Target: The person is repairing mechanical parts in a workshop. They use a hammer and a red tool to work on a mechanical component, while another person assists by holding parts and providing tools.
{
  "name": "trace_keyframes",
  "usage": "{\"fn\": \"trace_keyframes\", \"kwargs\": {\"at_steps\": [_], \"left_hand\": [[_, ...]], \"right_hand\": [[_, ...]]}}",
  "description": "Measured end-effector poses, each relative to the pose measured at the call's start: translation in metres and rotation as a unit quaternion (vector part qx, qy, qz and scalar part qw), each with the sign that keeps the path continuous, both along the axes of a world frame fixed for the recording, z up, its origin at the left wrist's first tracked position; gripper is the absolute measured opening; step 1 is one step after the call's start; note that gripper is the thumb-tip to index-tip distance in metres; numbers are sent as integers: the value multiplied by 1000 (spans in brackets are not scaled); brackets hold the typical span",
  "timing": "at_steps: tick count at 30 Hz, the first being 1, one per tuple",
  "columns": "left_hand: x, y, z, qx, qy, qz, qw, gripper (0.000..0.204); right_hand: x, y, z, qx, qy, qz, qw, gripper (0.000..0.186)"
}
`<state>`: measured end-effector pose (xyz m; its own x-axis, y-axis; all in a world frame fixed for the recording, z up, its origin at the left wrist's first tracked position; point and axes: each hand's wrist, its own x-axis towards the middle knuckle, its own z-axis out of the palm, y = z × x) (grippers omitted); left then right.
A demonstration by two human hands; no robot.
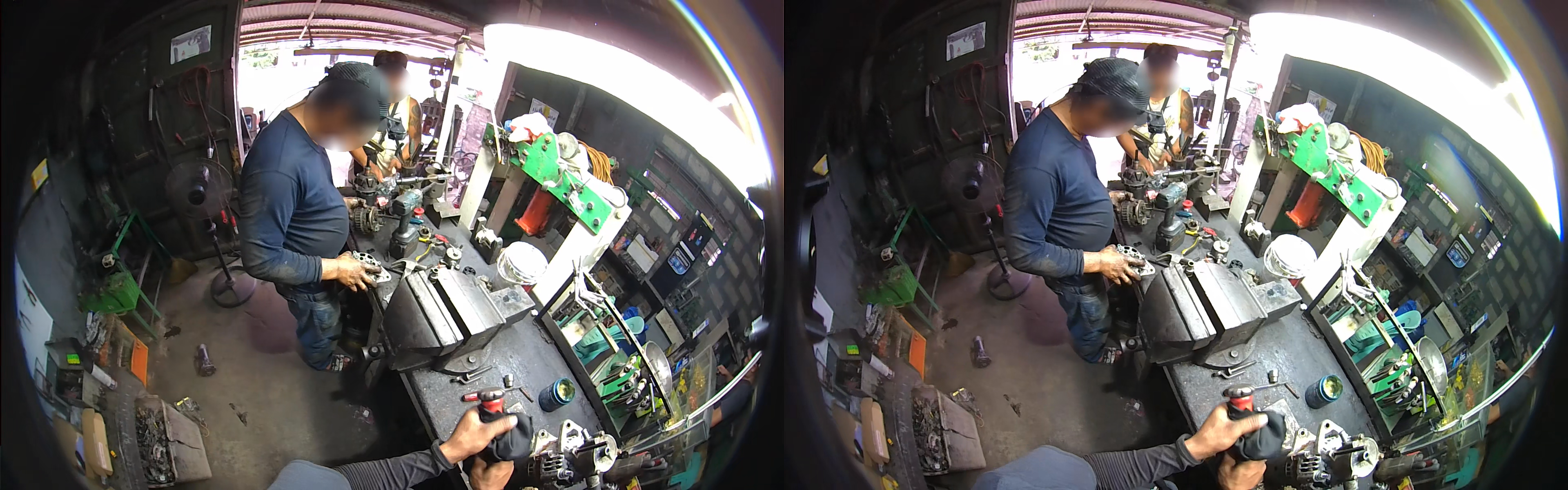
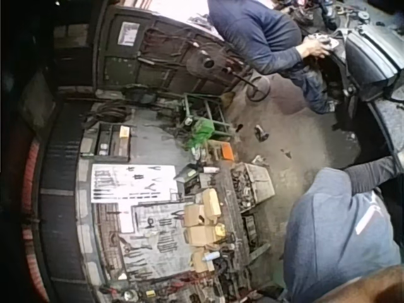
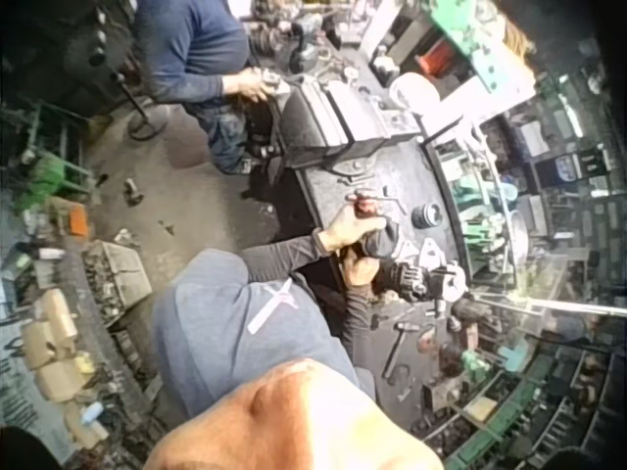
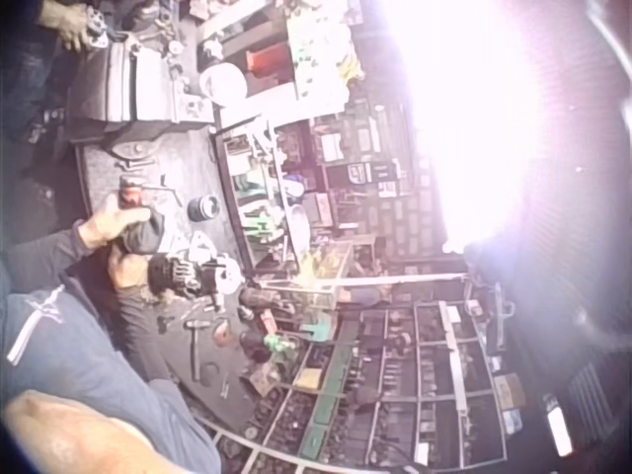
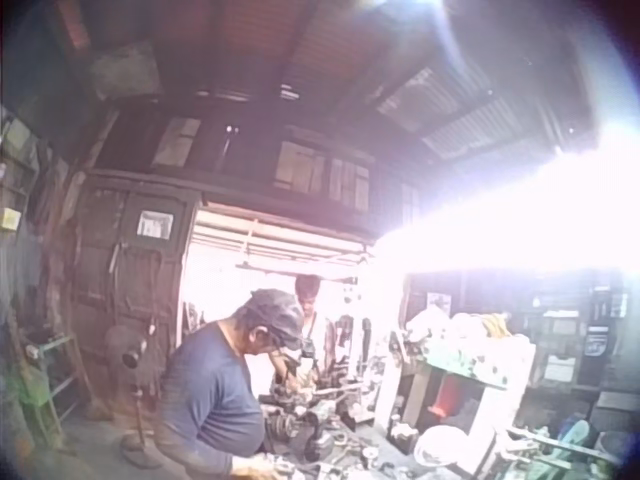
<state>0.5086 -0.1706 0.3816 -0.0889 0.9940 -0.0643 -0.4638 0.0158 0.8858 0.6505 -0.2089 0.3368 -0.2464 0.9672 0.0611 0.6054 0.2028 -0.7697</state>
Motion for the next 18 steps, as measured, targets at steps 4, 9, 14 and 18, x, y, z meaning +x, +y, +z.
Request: {"fn": "trace_keyframes", "kwargs": {"at_steps": [4,9,14,18], "left_hand": [[-12,13,17,23,-122,78,989,20],[-55,15,10,45,-181,-271,944,21],[-74,3,2,106,-157,-300,935,37],[-63,-8,9,50,-56,-114,991,28]], "right_hand": [[-19,-9,27,24,-301,24,953,54],[-38,-9,68,-300,252,72,917,66],[-44,-3,56,-289,265,79,916,61],[-60,0,50,-143,144,27,979,49]]}}
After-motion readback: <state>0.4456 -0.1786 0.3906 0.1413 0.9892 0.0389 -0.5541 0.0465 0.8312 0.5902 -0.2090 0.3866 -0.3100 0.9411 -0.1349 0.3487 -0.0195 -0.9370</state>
